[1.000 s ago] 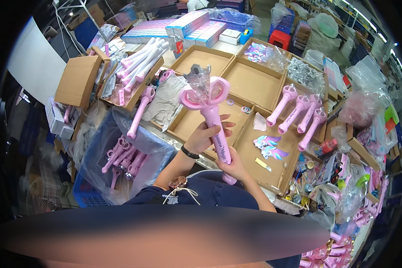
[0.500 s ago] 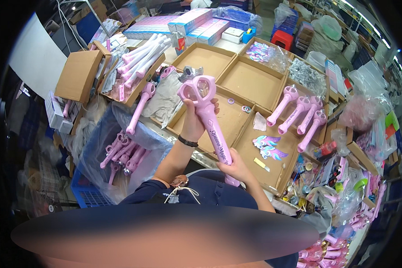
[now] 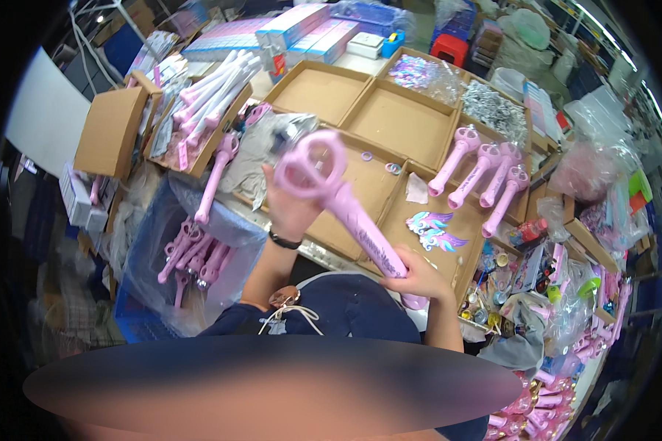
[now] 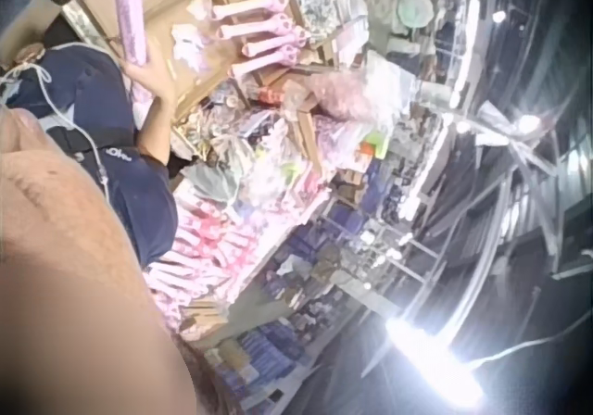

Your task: The person assembles pink toy wands by inserting a small metal gear into the wand head and attaching a holographic wing sticker. The person uses a screwdriver to secure the gear and then places the finished wands into a cardboard tray.

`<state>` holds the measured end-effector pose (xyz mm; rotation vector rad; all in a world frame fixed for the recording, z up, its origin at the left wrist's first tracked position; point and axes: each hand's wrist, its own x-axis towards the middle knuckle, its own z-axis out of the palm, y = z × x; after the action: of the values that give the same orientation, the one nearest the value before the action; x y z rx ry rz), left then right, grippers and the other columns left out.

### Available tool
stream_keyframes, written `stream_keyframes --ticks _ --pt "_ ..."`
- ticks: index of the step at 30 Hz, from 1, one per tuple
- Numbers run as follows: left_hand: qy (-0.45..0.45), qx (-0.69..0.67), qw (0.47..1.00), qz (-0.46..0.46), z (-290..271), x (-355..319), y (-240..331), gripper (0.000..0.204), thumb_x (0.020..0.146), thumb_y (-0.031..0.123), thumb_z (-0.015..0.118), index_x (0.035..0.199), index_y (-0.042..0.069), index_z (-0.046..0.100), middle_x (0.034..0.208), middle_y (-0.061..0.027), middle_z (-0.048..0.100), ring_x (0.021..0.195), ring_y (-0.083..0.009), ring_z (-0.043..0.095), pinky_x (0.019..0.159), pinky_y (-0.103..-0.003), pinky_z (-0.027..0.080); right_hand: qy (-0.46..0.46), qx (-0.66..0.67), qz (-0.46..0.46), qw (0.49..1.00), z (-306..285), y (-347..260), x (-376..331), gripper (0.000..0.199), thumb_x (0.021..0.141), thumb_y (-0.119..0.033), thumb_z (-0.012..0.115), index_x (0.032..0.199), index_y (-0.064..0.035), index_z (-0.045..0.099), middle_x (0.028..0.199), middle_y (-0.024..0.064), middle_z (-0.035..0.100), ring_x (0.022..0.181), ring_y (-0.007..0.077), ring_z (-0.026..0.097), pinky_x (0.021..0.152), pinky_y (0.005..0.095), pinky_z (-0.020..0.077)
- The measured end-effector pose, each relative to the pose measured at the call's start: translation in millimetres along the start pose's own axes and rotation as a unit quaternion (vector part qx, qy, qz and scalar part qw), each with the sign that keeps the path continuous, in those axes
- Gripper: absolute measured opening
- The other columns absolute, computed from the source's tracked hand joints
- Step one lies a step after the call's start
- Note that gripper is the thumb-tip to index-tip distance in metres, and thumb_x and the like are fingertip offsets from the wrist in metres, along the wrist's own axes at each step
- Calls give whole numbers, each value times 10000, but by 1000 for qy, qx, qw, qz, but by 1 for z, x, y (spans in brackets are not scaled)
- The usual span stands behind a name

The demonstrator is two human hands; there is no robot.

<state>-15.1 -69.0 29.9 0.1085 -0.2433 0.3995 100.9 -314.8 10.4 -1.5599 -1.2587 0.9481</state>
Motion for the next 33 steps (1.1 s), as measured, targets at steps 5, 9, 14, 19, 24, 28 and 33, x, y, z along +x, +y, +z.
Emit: stream_keyframes --ticks 5,9,14,19,24,28,33 --pt "16 104 958 -266 -17 -39 19 815 732 738 436 1131 31 513 1200 -248 494 1184 -427 411 1007 -568 277 -129 -151 11 980 -46 -9 -11 435 628 -244 758 986 -43 612 920 95 578 866 235 567 746 320 445" --pt "21 217 881 -419 -20 -61 16 947 693 703 537 1298 2 340 1274 -276 412 1144 -388 464 934 -459 414 -215 -247 40 944 -62 -23 1 441 651 -326 748 991 -73 628 911 109 604 829 254 597 706 334 464" --pt "12 232 871 -433 -27 -79 36 990 621 532 714 1296 -79 325 1252 -277 428 1049 -352 545 857 -426 485 -69 -216 -93 970 -76 -7 27 345 755 -285 682 1022 -75 621 882 83 581 809 205 571 712 319 461" --pt "38 148 945 -288 -49 -120 40 1025 605 497 722 1368 12 238 1223 -316 426 940 -434 575 778 -515 510 509 -82 30 857 -65 80 33 235 874 -200 532 874 5 649 742 66 611 683 153 547 640 282 431" --pt "96 138 983 -76 -57 -149 38 855 638 314 666 1352 15 303 1159 -296 485 846 -426 593 649 -481 525 335 -67 201 918 30 171 -7 277 849 -260 564 831 2 653 700 137 604 650 228 548 607 348 425" --pt "140 135 977 -88 -59 -145 44 706 770 485 616 1158 -66 405 893 -204 541 797 -274 533 709 -320 461 392 -231 139 880 59 220 -30 273 844 -276 565 841 -14 642 798 176 624 751 302 590 670 391 454" --pt "77 68 982 -158 -59 -101 60 697 834 479 543 1263 -21 314 946 -149 487 920 -263 499 760 -372 485 406 -126 360 830 28 270 -15 354 860 -346 538 986 -16 565 814 168 624 712 293 617 635 387 474"
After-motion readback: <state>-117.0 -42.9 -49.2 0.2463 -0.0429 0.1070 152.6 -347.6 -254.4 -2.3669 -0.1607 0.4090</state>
